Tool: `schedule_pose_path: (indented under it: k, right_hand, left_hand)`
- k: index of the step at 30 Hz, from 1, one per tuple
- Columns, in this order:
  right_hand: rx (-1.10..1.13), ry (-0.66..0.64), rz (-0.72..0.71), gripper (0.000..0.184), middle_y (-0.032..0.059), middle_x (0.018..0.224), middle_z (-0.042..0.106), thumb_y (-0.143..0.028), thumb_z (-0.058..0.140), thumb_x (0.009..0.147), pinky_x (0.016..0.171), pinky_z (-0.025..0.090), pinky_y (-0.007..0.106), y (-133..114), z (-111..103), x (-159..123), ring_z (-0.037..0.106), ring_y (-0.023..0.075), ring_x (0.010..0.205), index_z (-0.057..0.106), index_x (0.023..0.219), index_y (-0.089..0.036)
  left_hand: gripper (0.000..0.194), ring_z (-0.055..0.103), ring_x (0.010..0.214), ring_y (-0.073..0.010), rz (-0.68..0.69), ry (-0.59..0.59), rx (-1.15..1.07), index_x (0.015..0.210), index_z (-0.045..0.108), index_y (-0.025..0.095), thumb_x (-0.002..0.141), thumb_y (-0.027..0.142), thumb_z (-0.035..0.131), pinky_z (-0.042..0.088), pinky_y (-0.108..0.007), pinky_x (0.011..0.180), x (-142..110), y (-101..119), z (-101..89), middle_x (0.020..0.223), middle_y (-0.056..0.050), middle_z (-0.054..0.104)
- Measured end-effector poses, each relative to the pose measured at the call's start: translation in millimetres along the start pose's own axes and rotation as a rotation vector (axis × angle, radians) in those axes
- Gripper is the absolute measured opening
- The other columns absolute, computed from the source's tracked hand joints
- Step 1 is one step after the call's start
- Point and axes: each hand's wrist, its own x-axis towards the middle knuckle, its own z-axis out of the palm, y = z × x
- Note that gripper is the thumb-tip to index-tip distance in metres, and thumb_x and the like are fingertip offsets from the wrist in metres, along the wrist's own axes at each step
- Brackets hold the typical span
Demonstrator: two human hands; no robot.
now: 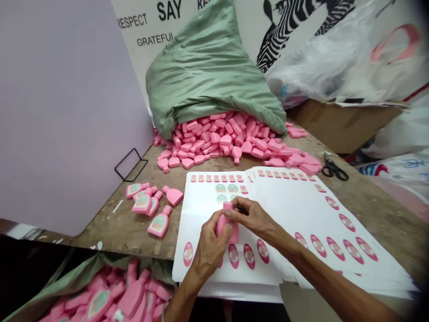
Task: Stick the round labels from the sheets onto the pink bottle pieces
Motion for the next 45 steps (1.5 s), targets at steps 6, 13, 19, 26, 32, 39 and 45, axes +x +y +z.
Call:
schedule_pose_path:
  k: [6,13,19,26,32,39,45]
  right_hand:
    - [-0.608,0.328,-0.038,0.026,0.0007,0.077,0.063,-0.041,0.036,0.093,0.065,0.037,0.031,53,-44,14,0.053,0.0154,0.065,0.052,0.094,-0.021]
    - [-0.831,0.360,-0.171,0.012,0.0050,0.085,0.067,-0.028,0.049,0.086,0.076,0.029,0.035,70,-41,24,0.053,0.0211,0.082,0.058,0.084,-0.020]
    - [-0.865,0.353,-0.208,0.011,0.0039,0.079,0.066,-0.024,0.049,0.085,0.074,0.027,0.033,76,-40,23,0.052,0.0198,0.080,0.058,0.081,-0.020]
    - [-0.844,0.337,-0.214,0.010,0.0003,0.072,0.065,-0.023,0.051,0.083,0.070,0.027,0.030,78,-38,20,0.052,0.0178,0.074,0.056,0.075,-0.021]
    - [-0.834,0.321,-0.205,0.009,-0.0017,0.070,0.064,-0.027,0.055,0.082,0.069,0.029,0.029,77,-35,16,0.052,0.0166,0.071,0.056,0.075,-0.021]
    - [-0.996,0.416,-0.446,0.018,0.0039,0.069,0.064,-0.032,0.057,0.084,0.072,0.032,0.034,72,-27,10,0.053,0.0181,0.070,0.057,0.074,-0.018]
    - [-0.714,0.534,-0.328,0.020,0.0015,0.070,0.063,-0.038,0.063,0.079,0.071,0.038,0.033,73,-25,8,0.054,0.0169,0.069,0.057,0.074,-0.020]
  left_hand:
    - [0.037,0.059,0.075,-0.0156,-0.120,0.116,-0.180,0.096,0.065,0.014,0.079,0.046,0.061,0.046,-0.023,0.067,5,-6,-7.6,0.091,-0.008,0.068]
    - [0.039,0.063,0.059,-0.0169,-0.146,0.174,-0.192,0.094,0.059,0.012,0.075,0.045,0.064,0.050,-0.026,0.057,50,-6,24.0,0.074,-0.005,0.060]
    - [0.035,0.067,0.059,-0.0182,-0.114,0.146,-0.129,0.092,0.054,0.014,0.080,0.046,0.058,0.050,-0.025,0.054,64,-24,33.3,0.078,-0.003,0.056]
    - [0.036,0.069,0.065,-0.0192,-0.074,0.136,-0.114,0.093,0.053,0.016,0.083,0.050,0.052,0.051,-0.025,0.057,60,-35,33.1,0.082,-0.004,0.057]
    - [0.039,0.068,0.064,-0.0185,-0.072,0.149,-0.132,0.095,0.055,0.017,0.082,0.053,0.052,0.050,-0.025,0.058,52,-37,34.2,0.082,-0.004,0.059]
    - [0.036,0.062,0.069,-0.0159,-0.058,0.180,-0.111,0.095,0.056,0.018,0.083,0.052,0.051,0.051,-0.026,0.062,55,-40,31.8,0.085,-0.004,0.057]
    - [0.036,0.061,0.070,-0.0156,-0.043,0.182,-0.115,0.093,0.057,0.018,0.083,0.052,0.051,0.051,-0.028,0.068,54,-38,29.1,0.083,-0.003,0.058]
